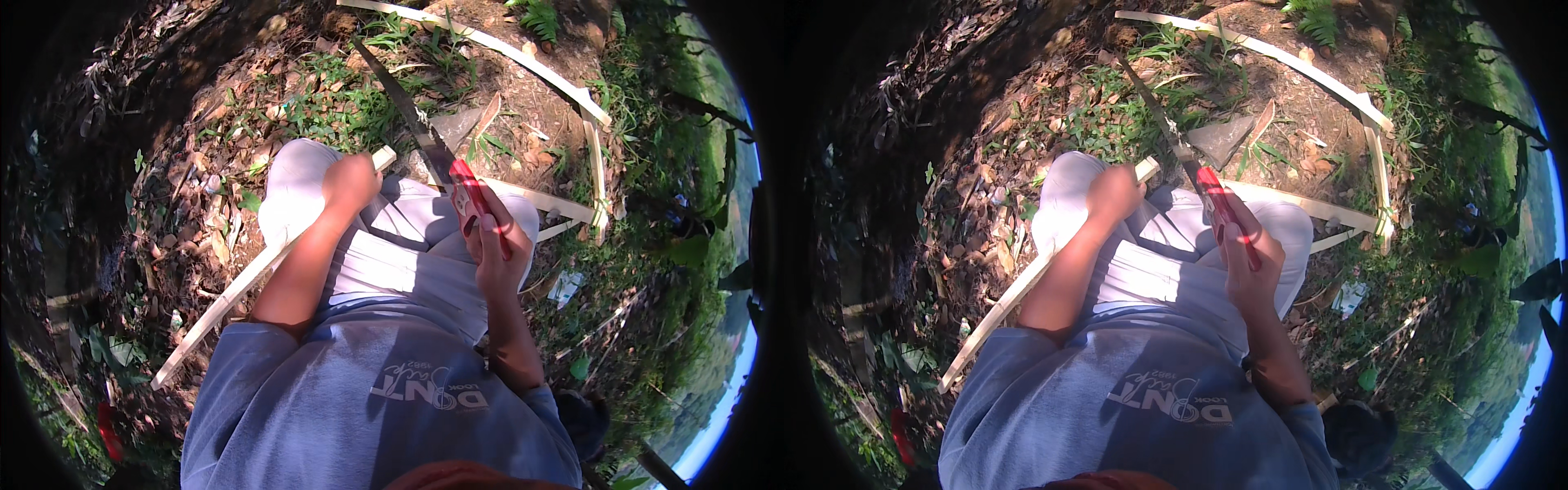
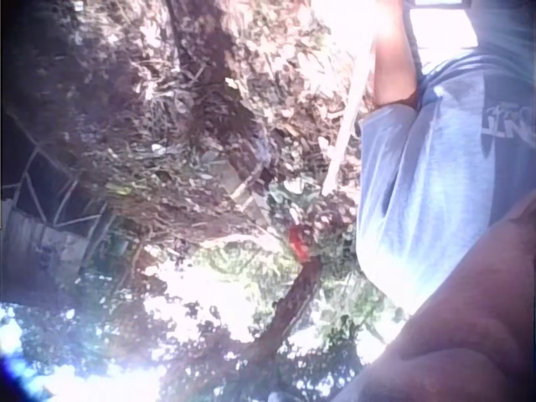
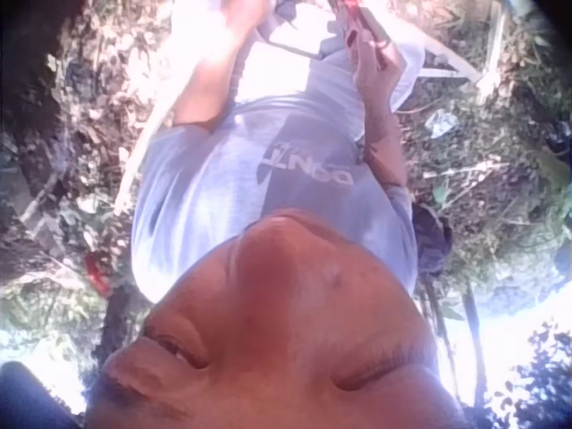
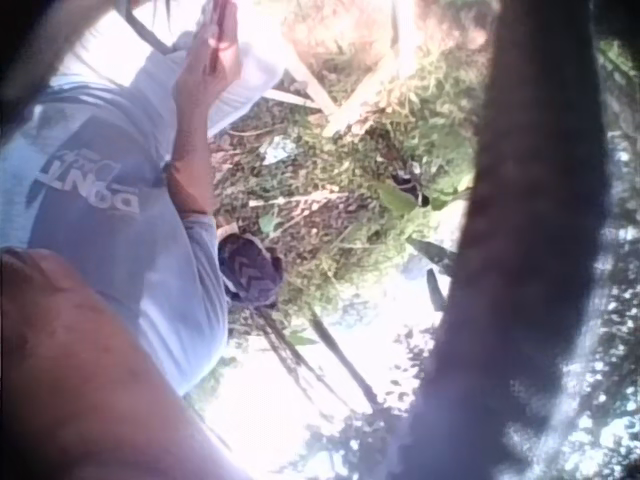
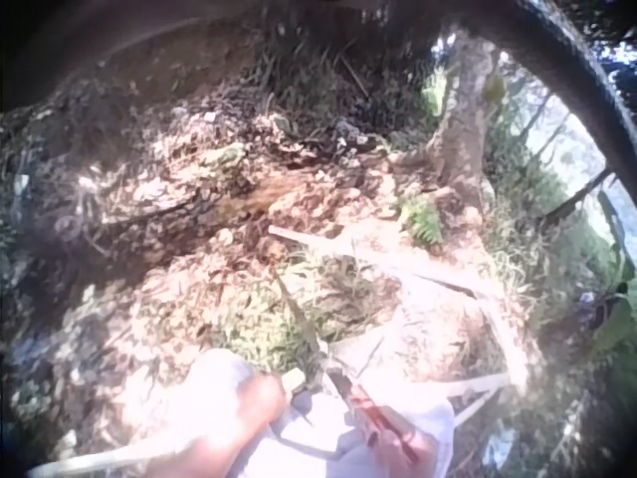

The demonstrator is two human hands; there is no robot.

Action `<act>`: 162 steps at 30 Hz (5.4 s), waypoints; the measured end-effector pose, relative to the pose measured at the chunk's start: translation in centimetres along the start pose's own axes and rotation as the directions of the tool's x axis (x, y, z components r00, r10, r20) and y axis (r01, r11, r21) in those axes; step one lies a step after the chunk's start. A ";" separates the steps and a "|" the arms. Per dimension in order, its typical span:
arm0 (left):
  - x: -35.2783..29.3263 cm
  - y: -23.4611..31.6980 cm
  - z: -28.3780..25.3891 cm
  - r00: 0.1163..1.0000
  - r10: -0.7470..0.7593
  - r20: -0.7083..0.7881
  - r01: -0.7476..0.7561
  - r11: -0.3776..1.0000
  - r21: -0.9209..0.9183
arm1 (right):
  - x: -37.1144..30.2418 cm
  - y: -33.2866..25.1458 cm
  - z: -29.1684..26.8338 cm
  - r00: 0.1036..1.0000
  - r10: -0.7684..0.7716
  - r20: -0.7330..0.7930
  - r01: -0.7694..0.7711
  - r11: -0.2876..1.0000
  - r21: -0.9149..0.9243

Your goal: The person sits on the ground and uses a red folding saw to cut a thin piece of light-colored wood. They hold the wood with their left hand and saw with their right hand, making repetitive strokes to slice through the material.

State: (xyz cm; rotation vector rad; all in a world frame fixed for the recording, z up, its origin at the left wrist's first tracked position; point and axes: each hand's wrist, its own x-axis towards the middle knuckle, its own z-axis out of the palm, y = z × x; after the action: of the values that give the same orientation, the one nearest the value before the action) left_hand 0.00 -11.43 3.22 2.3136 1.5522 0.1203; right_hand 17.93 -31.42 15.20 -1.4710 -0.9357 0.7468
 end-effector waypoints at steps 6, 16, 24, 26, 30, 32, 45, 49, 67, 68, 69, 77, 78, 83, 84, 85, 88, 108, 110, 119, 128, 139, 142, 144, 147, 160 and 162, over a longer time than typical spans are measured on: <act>-0.8 0.9 -0.4 0.997 0.043 0.064 -0.042 0.999 -0.015 | 6.2 6.8 5.8 0.992 -0.012 0.127 -0.015 0.976 0.215; -1.0 0.7 -0.7 0.997 0.057 0.054 -0.054 0.997 -0.059 | 7.1 9.0 8.0 0.993 -0.024 0.113 0.000 0.978 0.207; -1.4 0.6 -0.7 0.996 0.088 -0.023 -0.086 0.993 0.083 | 7.8 8.5 8.1 0.989 0.012 0.147 -0.043 0.977 0.211; -1.3 0.7 -0.4 0.996 0.054 -0.066 -0.048 0.995 0.083 | 8.4 8.6 8.6 0.986 -0.020 0.167 -0.021 0.969 0.245; -1.5 0.2 -0.5 0.991 -0.025 -0.130 0.029 0.999 0.032 | 9.5 6.1 9.6 0.973 0.044 0.227 -0.101 0.964 0.248; -1.4 0.0 -0.9 0.989 -0.022 -0.148 0.027 0.999 0.032 | 10.0 5.1 9.8 0.969 0.052 0.243 -0.098 0.978 0.183; -0.9 0.2 2.4 0.984 0.021 -0.178 0.005 0.990 0.141 | 8.3 5.5 7.3 0.966 0.019 0.258 0.013 0.992 -0.122; 1.7 -2.7 2.1 0.978 -0.087 -0.189 0.095 0.995 0.034 | 3.1 1.8 2.3 0.955 0.229 0.187 -0.196 0.964 -0.180; 0.6 -1.8 1.0 0.973 -0.122 -0.194 0.142 0.986 0.091 | 2.8 -0.2 0.6 0.993 0.075 0.086 -0.071 0.996 -0.048; 0.6 -2.1 1.5 0.973 -0.139 -0.184 0.157 0.984 0.084 | 4.5 1.2 2.5 0.988 0.038 0.149 -0.038 0.999 -0.002; 0.8 -2.1 1.8 0.975 -0.133 -0.180 0.152 0.984 0.096 | 6.1 2.4 4.2 0.979 -0.002 0.203 -0.007 0.999 0.041; 1.3 -1.7 1.2 0.977 -0.171 -0.128 0.180 0.982 0.058 | 13.3 9.4 11.3 0.965 -0.010 0.261 -0.030 0.988 0.149; 1.2 -1.7 1.1 0.976 -0.173 -0.130 0.182 0.981 0.062 | 13.5 9.4 11.5 0.962 -0.027 0.270 -0.015 0.989 0.149; 0.9 -1.8 0.7 0.980 -0.156 -0.125 0.166 0.983 0.075 | 13.4 8.6 11.9 0.948 -0.035 0.316 0.000 0.994 0.110; 0.9 -1.8 0.7 0.980 -0.153 -0.125 0.163 0.984 0.072 | 13.4 8.4 12.0 0.947 -0.041 0.319 0.011 0.995 0.096; 0.9 -1.7 0.7 0.981 -0.151 -0.126 0.160 0.985 0.069 | 13.4 8.4 11.9 0.946 -0.058 0.318 0.035 0.996 0.077; 0.9 -1.7 0.6 0.982 -0.148 -0.113 0.156 0.985 0.069 | 13.3 8.7 11.8 0.944 -0.048 0.326 0.034 0.998 0.049; 3.8 -4.0 -1.8 0.982 -0.169 0.087 0.178 0.978 -0.112 | -6.9 -7.1 -18.2 0.972 0.128 0.197 0.015 0.803 -0.596; 4.1 -4.2 -2.2 0.979 -0.183 0.086 0.194 0.971 -0.141 | -8.5 -7.9 -19.6 0.988 0.140 0.066 -0.081 0.833 -0.547; 1.4 -2.2 -2.3 0.985 -0.171 -0.026 0.170 0.984 -0.049 | -1.0 -0.5 -7.1 0.991 -0.074 0.108 0.093 0.980 -0.174; 1.2 -1.7 -2.0 0.991 -0.136 0.018 0.136 0.991 -0.009 | 11.0 7.9 9.5 0.973 -0.055 0.223 0.022 0.989 0.146; 1.4 -2.1 -2.0 0.989 -0.142 0.042 0.142 0.990 -0.010 | 13.0 8.0 12.5 0.967 -0.087 0.240 0.051 0.987 0.152; 1.6 -2.0 -2.2 0.978 -0.176 0.108 0.181 0.983 -0.041 | 13.3 8.3 13.2 0.967 -0.093 0.238 0.063 0.990 0.130; 1.5 -2.1 -2.2 0.983 -0.166 0.080 0.171 0.984 -0.052 | 13.3 8.9 13.1 0.965 -0.057 0.254 0.021 0.990 0.140; 1.6 -2.2 -2.2 0.982 -0.165 0.087 0.170 0.984 -0.050 | 13.2 9.2 13.5 0.963 -0.139 0.232 0.112 0.986 0.125; 3.0 -3.5 -2.2 0.977 -0.129 0.168 0.153 0.978 -0.143 | -0.4 3.5 -5.8 0.976 0.162 0.148 -0.124 0.964 -0.236; 2.5 -3.3 -1.9 0.979 -0.129 0.156 0.150 0.980 -0.134 | -1.5 1.2 -7.7 0.971 0.127 0.201 -0.076 0.967 -0.242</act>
State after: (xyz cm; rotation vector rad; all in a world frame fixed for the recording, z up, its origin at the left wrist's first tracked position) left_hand -2.39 -7.60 3.64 2.0469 1.5719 0.0258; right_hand 24.12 -36.42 14.82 -1.6774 -1.1501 0.9104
